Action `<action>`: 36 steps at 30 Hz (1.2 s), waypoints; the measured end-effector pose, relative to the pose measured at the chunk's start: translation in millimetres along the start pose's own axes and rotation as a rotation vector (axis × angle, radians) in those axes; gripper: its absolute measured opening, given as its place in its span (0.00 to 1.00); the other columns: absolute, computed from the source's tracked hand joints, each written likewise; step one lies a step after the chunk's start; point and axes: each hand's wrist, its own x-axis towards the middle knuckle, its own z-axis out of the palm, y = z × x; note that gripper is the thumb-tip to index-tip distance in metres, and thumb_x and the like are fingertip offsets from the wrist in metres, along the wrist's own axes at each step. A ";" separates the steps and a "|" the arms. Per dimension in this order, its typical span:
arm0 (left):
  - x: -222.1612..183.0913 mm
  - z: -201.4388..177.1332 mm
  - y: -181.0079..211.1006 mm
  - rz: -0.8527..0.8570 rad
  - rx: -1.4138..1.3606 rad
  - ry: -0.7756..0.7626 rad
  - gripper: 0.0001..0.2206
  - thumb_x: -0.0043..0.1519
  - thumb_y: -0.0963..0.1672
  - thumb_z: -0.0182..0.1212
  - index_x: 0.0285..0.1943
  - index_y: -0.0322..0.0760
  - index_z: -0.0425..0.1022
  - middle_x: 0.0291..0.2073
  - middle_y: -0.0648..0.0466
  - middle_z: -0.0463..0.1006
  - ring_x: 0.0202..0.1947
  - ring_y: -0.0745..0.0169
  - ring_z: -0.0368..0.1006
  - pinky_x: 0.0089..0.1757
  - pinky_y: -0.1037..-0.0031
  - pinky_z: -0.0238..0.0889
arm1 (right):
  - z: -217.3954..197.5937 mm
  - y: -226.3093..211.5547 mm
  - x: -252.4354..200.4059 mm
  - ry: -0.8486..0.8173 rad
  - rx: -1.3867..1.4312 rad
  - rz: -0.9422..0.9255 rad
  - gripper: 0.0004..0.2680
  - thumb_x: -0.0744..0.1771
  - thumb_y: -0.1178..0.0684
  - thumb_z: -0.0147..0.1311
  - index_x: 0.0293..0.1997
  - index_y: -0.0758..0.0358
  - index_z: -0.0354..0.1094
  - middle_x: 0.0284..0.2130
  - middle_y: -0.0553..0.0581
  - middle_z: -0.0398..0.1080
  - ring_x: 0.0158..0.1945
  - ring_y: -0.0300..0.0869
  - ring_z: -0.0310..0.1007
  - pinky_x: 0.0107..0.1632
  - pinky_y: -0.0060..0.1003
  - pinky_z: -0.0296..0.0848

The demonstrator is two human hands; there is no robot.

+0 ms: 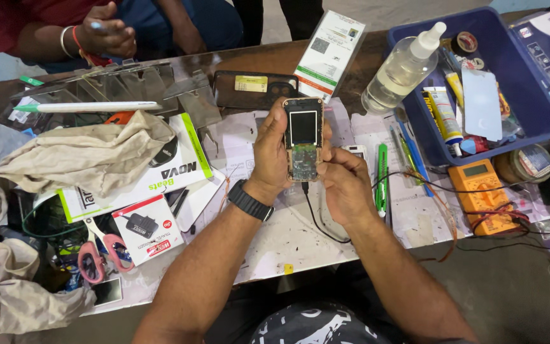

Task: The person holds a disassembled mobile phone and uses a green pen to probe the internal circuit board. They then remove the battery, inspect it, and place it back into the phone casing.

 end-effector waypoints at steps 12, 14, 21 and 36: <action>-0.2 -4.2 -1.4 -0.014 -0.007 0.041 0.21 0.75 0.54 0.47 0.62 0.32 0.65 0.41 0.38 0.77 0.34 0.51 0.78 0.36 0.66 0.76 | 0.4 -1.2 0.1 0.007 -0.015 0.035 0.07 0.65 0.64 0.51 0.45 0.72 0.73 0.39 0.55 0.75 0.43 0.38 0.72 0.50 0.36 0.68; -0.2 -2.9 -0.9 -0.017 0.000 0.045 0.22 0.75 0.54 0.47 0.62 0.32 0.65 0.41 0.38 0.77 0.33 0.51 0.78 0.36 0.67 0.76 | 1.3 -1.3 0.4 0.010 -0.013 0.038 0.07 0.65 0.63 0.52 0.45 0.72 0.73 0.39 0.55 0.75 0.44 0.39 0.73 0.52 0.37 0.69; -0.6 -1.8 -1.5 -0.008 0.027 0.059 0.23 0.75 0.54 0.47 0.65 0.30 0.66 0.40 0.38 0.77 0.33 0.52 0.78 0.36 0.67 0.75 | -1.3 0.9 0.9 -0.012 0.001 0.039 0.06 0.66 0.63 0.53 0.46 0.71 0.72 0.41 0.57 0.75 0.46 0.41 0.73 0.54 0.40 0.70; 4.7 -30.2 2.5 -0.086 -0.092 0.171 0.30 0.73 0.59 0.40 0.61 0.31 0.69 0.41 0.42 0.77 0.31 0.54 0.77 0.30 0.71 0.73 | 27.0 -10.6 -11.0 -0.257 -0.459 0.011 0.15 0.67 0.51 0.64 0.56 0.63 0.65 0.43 0.47 0.70 0.45 0.32 0.65 0.50 0.30 0.66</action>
